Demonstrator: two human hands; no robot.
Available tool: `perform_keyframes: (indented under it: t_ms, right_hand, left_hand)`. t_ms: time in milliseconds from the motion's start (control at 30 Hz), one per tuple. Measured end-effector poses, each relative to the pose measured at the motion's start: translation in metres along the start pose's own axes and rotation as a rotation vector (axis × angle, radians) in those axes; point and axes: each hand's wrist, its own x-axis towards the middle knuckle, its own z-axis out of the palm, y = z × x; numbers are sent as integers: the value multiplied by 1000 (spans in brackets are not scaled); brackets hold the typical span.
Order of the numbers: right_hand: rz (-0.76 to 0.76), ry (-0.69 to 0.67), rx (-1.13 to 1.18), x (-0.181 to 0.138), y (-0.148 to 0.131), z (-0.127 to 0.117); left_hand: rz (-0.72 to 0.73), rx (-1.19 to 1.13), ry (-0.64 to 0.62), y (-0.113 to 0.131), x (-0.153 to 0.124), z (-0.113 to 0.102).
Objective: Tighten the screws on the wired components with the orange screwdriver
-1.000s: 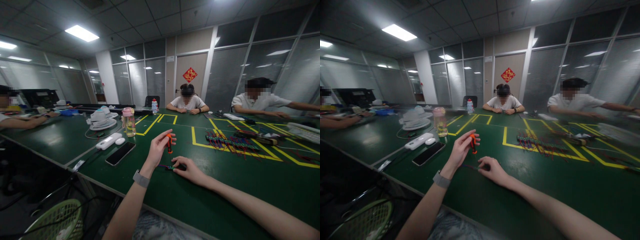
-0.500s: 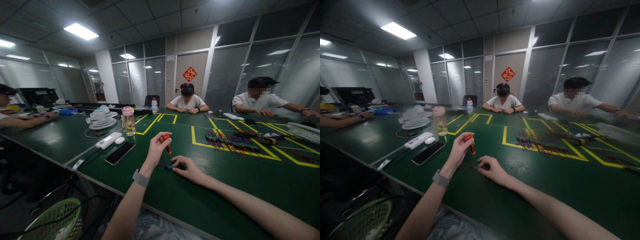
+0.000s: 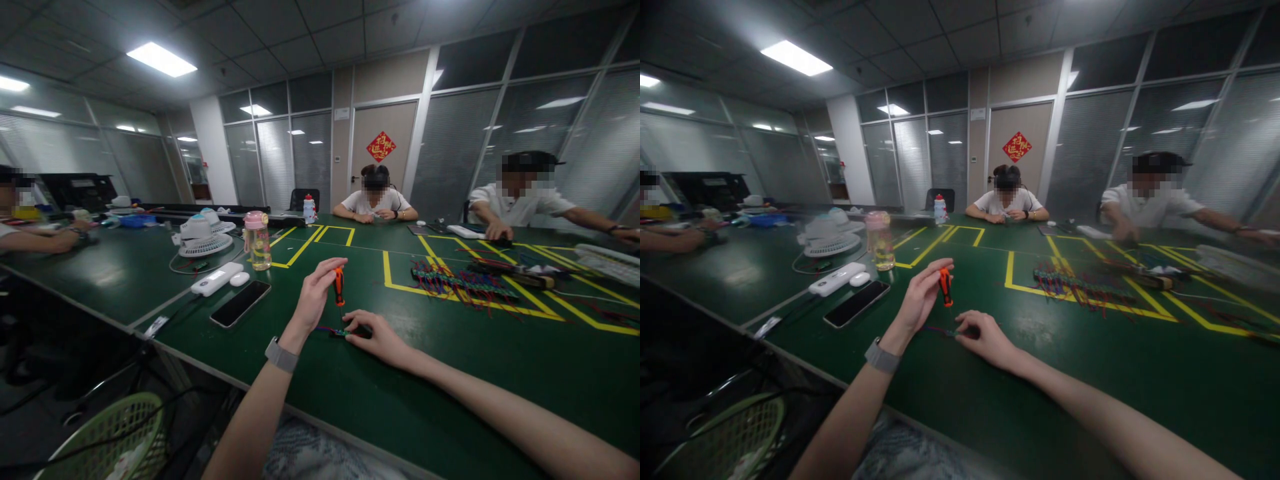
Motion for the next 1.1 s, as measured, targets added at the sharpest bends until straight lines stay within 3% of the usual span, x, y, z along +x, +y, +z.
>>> perform_keyframes:
  t_ms: [100, 267, 467, 700, 833, 1100]
  right_hand:
    - [1, -4, -5, 0, 0, 0]
    - [-22, -11, -35, -1, 2, 0]
    - [-82, -5, -100, -2, 5, 1]
    - [-146, -32, -152, -3, 4, -1]
    - [-125, -37, -168, -4, 4, -1]
    - [-99, -24, -132, -4, 5, 1]
  left_hand:
    - [-65, -81, -30, 1, 0, 1]
    - [8, 98, 49, -1, 0, -1]
    - [-52, -47, -66, 1, -1, 2]
    - [-25, 59, -23, -2, -1, 0]
    - [-85, -85, -97, 2, -1, 3]
    - [-27, 27, 45, -4, 0, -2]
